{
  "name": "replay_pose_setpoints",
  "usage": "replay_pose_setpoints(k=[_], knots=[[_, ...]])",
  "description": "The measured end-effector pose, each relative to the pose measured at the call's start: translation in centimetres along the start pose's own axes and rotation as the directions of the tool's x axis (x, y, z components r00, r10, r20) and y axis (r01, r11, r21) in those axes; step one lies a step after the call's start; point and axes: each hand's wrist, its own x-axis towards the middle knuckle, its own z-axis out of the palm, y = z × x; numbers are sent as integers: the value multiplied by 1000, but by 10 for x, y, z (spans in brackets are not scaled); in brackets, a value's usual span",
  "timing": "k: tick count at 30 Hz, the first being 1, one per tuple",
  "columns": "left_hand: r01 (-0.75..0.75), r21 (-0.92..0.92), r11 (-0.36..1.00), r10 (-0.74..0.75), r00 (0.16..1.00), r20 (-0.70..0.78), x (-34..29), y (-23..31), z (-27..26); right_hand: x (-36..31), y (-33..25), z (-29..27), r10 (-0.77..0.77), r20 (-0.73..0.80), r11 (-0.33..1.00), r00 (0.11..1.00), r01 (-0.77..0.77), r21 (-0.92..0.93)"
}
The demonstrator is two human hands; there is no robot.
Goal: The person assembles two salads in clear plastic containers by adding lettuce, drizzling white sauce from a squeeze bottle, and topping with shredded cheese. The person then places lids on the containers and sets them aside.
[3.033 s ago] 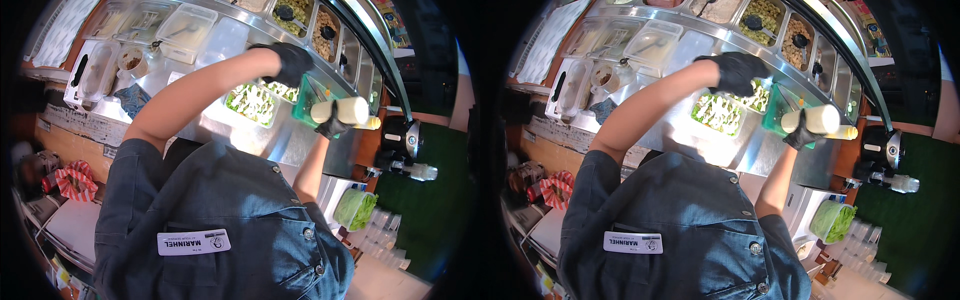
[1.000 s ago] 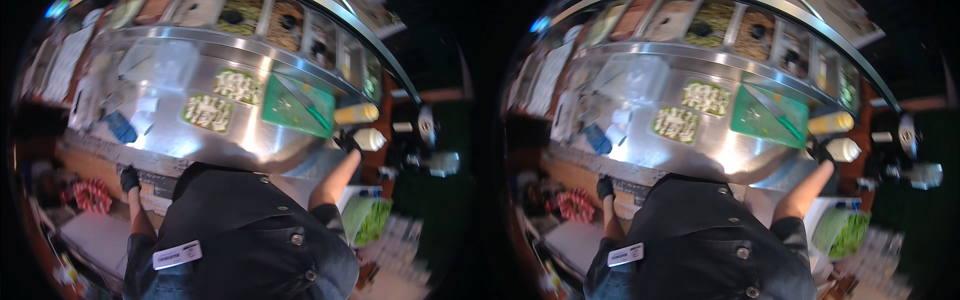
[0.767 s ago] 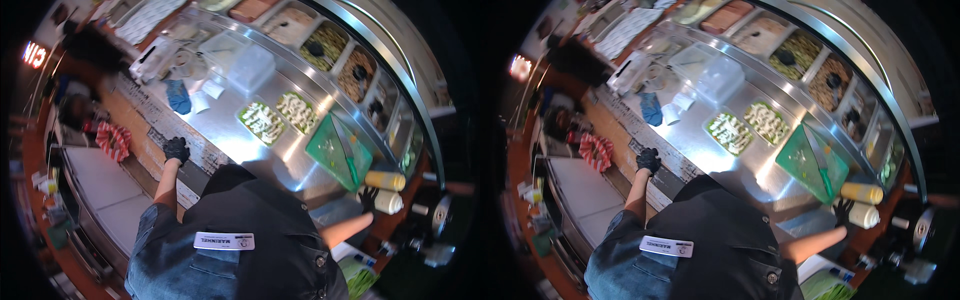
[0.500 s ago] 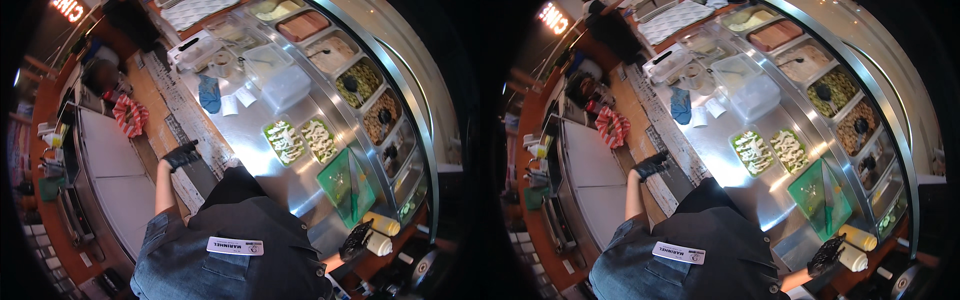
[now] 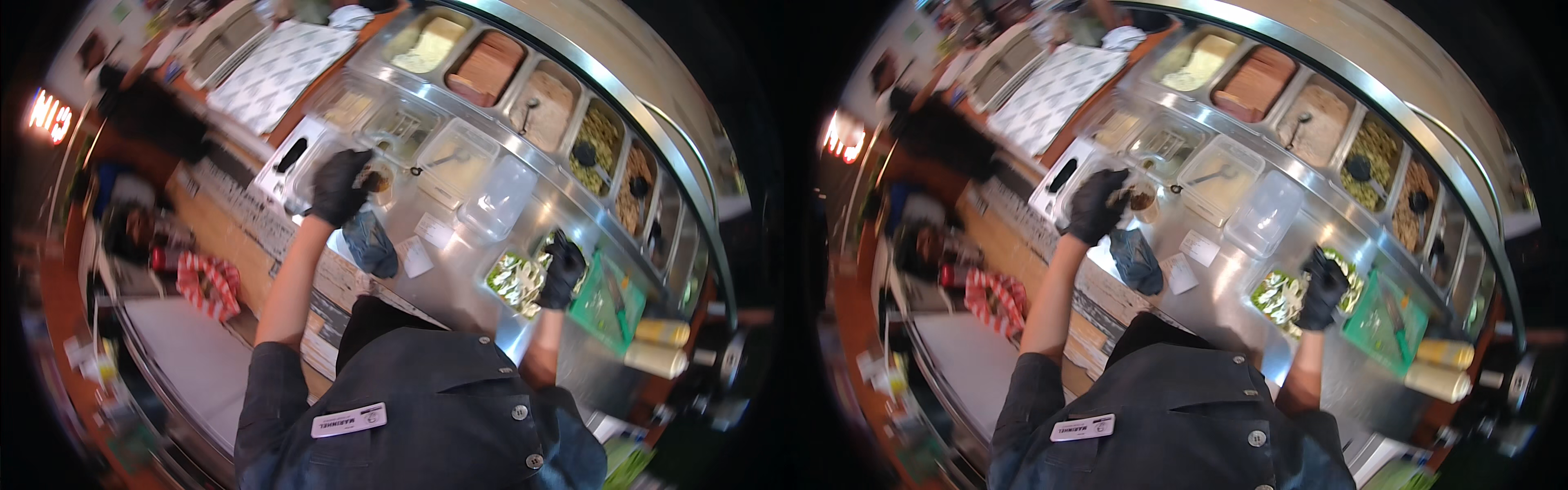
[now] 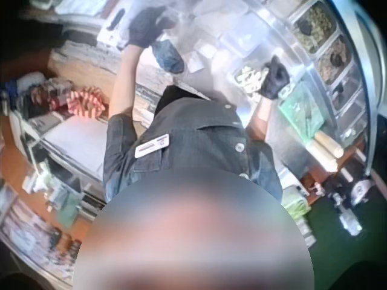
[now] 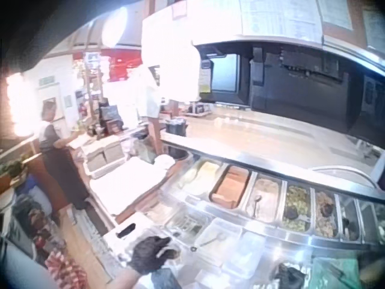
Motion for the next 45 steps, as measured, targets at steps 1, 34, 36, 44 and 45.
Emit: replay_pose_setpoints(k=[1, 34, 36, 44, 45], knots=[[16, -99, 995, 2, 983, 182, 28, 7, 19, -10, -4, 36, 142, -71, 966, 987, -154, -207], [-562, -130, 817, 549, 687, 476, 167, -259, -29, -9, -22, 386, -94, 661, 589, 745, 577, -566], [-573, -112, 812, 553, 694, 460, 174, -257, -31, 1, -1, 413, -165, 742, 515, 650, 698, -497], [-532, 3, 846, 497, 793, 352, 203, -242, -31, 52, 65, 496, 333, 554, 237, 763, 501, -832], [-512, 11, 859, 475, 805, 356, 205, -241, -31, 57, 68, 500, 317, 556, 243, 768, 501, -830]])
